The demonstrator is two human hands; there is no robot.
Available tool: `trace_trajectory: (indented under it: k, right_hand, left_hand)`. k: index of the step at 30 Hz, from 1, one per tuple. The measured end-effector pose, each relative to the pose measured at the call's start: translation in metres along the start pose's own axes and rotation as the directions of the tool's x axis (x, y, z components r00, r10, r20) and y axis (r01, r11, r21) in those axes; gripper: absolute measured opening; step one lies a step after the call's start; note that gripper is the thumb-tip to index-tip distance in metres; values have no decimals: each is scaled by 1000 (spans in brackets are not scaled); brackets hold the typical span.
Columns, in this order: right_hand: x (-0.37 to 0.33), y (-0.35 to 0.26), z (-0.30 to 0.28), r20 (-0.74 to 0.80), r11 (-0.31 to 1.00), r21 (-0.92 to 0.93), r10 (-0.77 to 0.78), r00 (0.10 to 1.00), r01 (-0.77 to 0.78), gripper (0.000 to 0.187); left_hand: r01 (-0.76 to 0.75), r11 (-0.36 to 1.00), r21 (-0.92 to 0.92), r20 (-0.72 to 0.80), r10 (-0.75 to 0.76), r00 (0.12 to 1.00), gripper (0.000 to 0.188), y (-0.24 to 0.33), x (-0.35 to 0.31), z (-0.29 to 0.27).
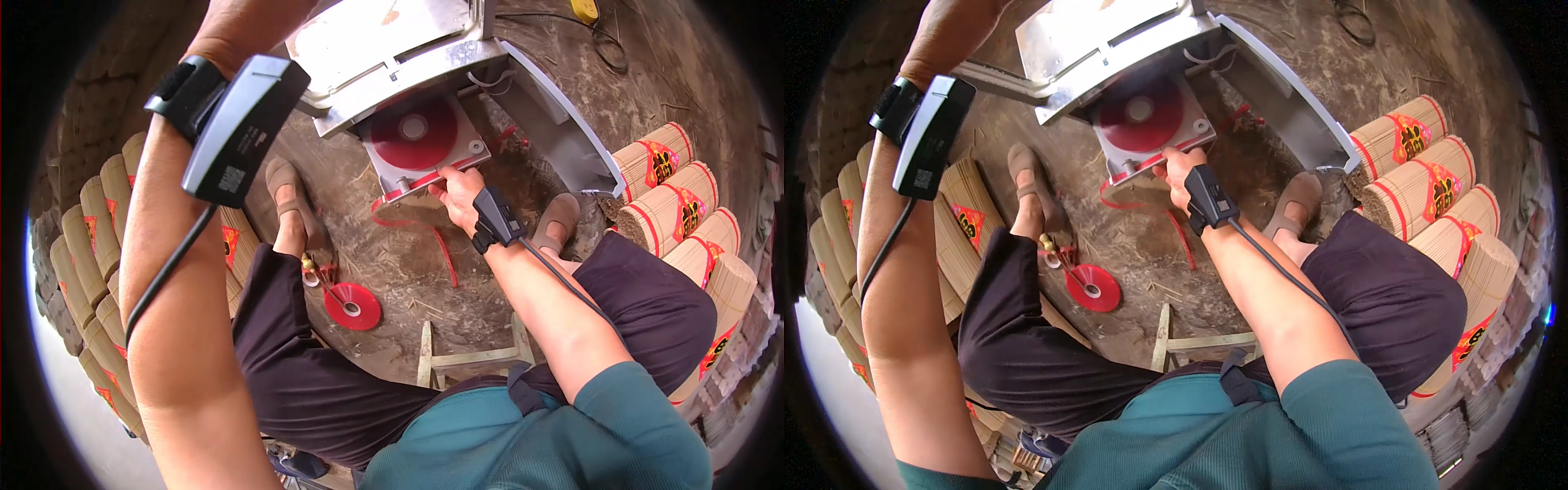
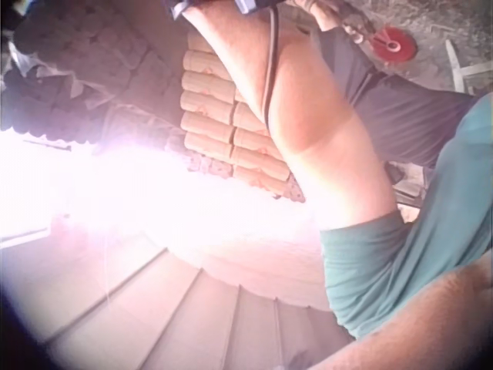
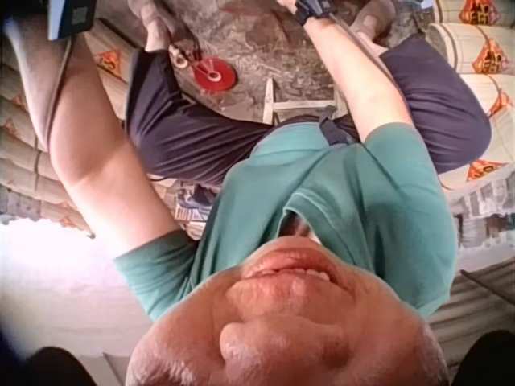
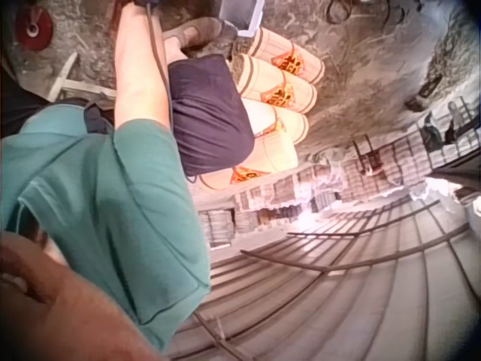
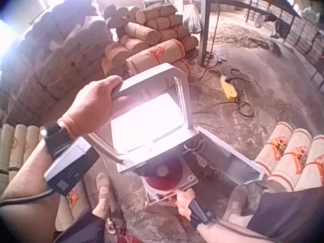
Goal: Apply red decorative labels to bundles of bamboo sticks using a manual-feed machine.
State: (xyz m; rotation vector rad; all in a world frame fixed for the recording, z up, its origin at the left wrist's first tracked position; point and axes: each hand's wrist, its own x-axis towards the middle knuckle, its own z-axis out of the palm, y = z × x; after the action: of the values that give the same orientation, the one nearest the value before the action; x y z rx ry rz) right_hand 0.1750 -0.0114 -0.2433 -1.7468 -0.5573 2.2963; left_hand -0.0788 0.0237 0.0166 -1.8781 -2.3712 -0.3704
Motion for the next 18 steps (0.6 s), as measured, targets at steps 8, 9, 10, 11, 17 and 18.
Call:
trace_trajectory:
  k: [8,9,10,11,17,18]
  right_hand:
    - [6,-34,12,-42,989,-127,-83,996,77,16]
    - [5,-41,12,0,990,-103,-97,995,96,17]
    - [6,-40,10,0,990,-103,-96,995,95,17]
    - [8,-38,9,20,991,-88,-103,994,104,21]
    - [17,-24,15,86,991,83,-108,990,101,22]
    - [27,-28,16,83,992,82,-107,991,100,22]
  left_hand:
    - [-4,995,-99,-1,4,1000,40,8,8,-2]
    - [61,988,-140,53,-54,997,43,5,11,-6]
    - [62,988,-140,54,-55,997,43,4,12,-6]
    - [55,989,-139,55,-48,997,44,2,13,-6]
    - [-9,993,-116,35,13,999,47,-14,18,3]
    - [-80,991,-106,12,82,997,48,-12,20,4]
